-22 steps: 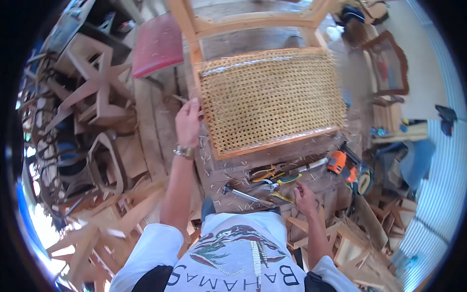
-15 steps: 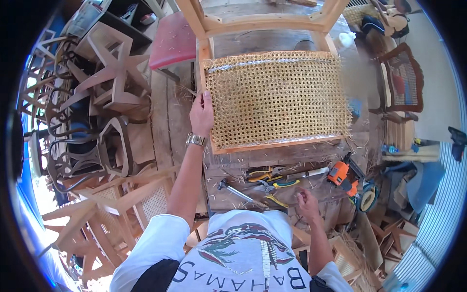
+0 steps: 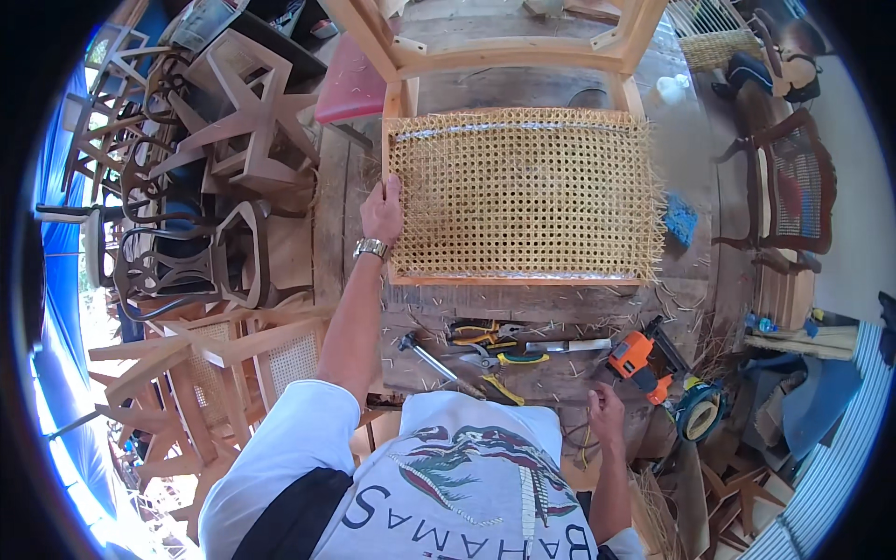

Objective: Attaching rattan cane webbing to a wooden chair frame using a hammer and a pneumatic staple gun.

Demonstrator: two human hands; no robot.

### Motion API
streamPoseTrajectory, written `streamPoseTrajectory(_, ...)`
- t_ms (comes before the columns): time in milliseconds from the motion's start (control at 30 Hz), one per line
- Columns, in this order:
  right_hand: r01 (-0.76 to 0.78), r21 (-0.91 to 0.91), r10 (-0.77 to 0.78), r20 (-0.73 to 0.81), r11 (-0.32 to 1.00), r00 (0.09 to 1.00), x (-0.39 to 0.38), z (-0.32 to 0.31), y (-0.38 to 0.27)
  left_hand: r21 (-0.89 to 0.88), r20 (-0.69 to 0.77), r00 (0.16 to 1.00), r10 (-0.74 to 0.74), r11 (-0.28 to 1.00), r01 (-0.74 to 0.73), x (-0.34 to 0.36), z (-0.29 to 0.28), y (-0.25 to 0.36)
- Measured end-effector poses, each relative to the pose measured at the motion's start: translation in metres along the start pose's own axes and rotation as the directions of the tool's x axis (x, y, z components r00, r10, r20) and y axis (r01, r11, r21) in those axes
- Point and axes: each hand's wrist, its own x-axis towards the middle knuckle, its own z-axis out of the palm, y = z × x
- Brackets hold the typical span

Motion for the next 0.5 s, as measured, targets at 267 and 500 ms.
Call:
streamPoseTrajectory(267,0.056,-0.004,-0.055,0.063,0.998,0.996,0.011,0.002,-0.002,0.065,-0.052,0.996,0.069,0.996,-0.066,-0.001,0.001,-0.001)
streamPoseTrajectory(500,0.018,-0.050,-0.011,0.152,0.999,0.988,0.023,0.009,-0.004,-0.005,-0.003,0.999,-0.036,0.999,0.036,0.008,-0.004,-0.002)
